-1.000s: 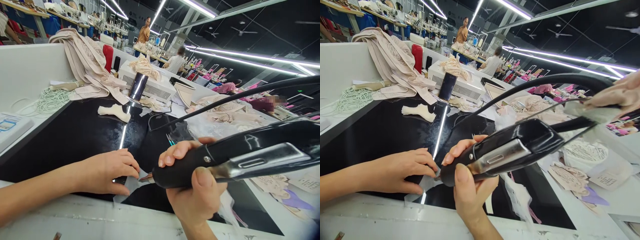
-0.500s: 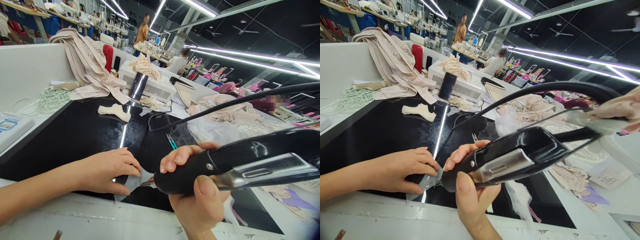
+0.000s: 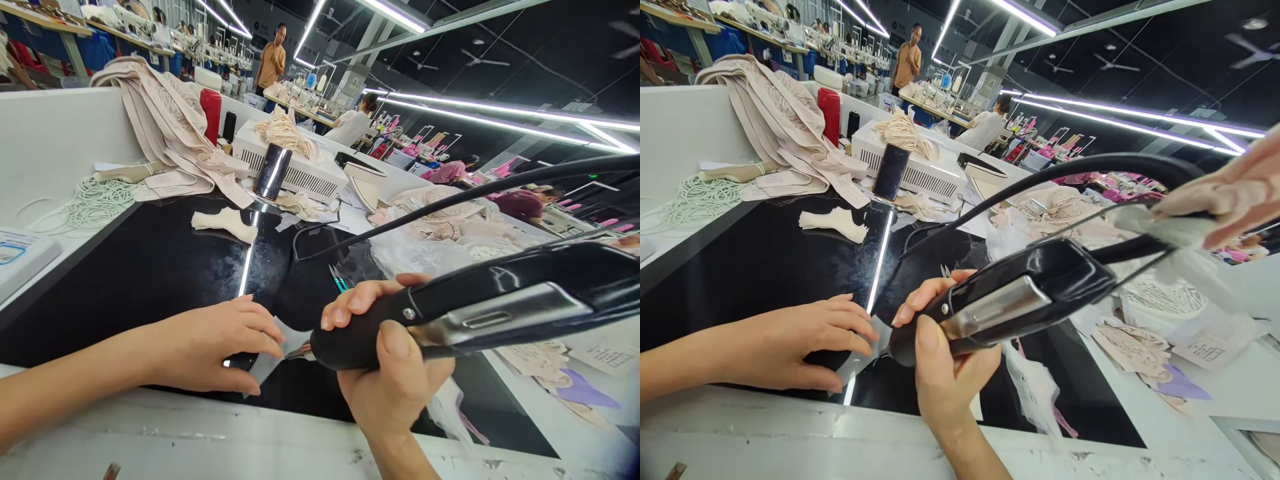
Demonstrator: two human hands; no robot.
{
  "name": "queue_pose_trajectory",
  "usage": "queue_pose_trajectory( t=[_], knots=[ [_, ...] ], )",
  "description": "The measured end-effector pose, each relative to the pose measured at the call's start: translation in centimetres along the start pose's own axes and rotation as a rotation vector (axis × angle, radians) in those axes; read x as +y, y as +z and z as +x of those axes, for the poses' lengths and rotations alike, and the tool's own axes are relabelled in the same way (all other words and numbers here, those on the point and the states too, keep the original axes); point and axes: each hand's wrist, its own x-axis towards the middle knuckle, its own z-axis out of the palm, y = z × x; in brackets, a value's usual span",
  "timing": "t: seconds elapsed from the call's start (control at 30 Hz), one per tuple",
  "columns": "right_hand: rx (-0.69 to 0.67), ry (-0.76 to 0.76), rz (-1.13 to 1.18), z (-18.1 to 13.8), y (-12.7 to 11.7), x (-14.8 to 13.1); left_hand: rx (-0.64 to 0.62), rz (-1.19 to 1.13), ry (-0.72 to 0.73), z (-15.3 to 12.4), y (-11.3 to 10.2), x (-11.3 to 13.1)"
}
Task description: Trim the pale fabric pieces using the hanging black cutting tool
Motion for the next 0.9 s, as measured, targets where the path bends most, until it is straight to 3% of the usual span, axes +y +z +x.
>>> queue_pose_trajectory(
  t=[0.53,0.9],
  knots=[
    [0.043,0.012,0.005,0.11,0.36,0.00,-0.042,0.042,-0.050,-0.22,0.23,-0.15],
    [-0.022,0.040,0.007,-0.66,0.51,0.09,-0.030,0.041,-0.025,0.13,0.01,-0.08]
  ],
)
